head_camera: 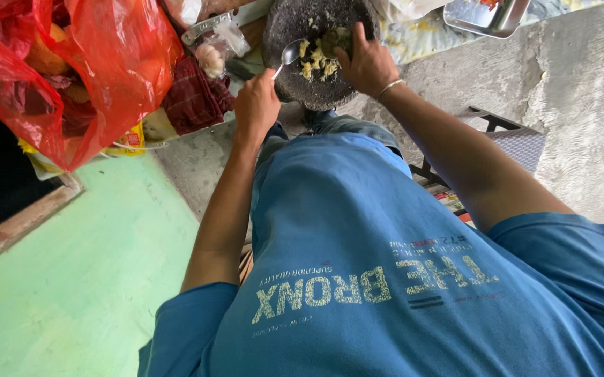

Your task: The person uses a stone pestle and mortar to grind a small amount of yellowish food material. They repeatedly pound and scrape the contents, occasionally using a spoon to gather the mixture. The task continues throughout the clip without a visible final state.

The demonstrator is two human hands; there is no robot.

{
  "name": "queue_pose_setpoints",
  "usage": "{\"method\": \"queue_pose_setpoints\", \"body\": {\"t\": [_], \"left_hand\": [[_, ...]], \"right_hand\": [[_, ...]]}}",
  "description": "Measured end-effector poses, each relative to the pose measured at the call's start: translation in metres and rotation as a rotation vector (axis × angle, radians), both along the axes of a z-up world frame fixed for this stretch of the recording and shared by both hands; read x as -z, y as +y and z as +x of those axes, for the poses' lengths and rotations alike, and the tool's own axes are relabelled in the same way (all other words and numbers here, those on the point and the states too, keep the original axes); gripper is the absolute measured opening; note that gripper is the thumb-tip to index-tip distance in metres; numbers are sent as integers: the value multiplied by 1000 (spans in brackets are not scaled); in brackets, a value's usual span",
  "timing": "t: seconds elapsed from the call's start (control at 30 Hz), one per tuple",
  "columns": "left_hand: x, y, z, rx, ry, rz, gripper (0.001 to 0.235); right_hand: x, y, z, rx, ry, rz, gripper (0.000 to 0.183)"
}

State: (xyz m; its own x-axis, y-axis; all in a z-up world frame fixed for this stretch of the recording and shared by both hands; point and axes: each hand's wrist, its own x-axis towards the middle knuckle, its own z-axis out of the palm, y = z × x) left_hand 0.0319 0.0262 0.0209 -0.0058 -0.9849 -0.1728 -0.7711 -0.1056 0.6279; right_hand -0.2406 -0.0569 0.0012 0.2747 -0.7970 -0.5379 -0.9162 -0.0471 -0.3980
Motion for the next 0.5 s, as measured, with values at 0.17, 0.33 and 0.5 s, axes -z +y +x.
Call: {"method": "queue_pose_setpoints", "body": {"t": [0.17, 0.33, 0.5], "left_hand": [[7, 12, 12, 2, -22, -34, 14], [8, 16, 11, -58, -1, -17, 17], [0, 11, 9, -86, 1, 41, 13]], "right_hand": [[7, -36, -27, 299, -377, 89, 46], [-5, -29, -19, 82, -335, -60, 48], [-23, -12, 21, -124, -67, -84, 48]]}}
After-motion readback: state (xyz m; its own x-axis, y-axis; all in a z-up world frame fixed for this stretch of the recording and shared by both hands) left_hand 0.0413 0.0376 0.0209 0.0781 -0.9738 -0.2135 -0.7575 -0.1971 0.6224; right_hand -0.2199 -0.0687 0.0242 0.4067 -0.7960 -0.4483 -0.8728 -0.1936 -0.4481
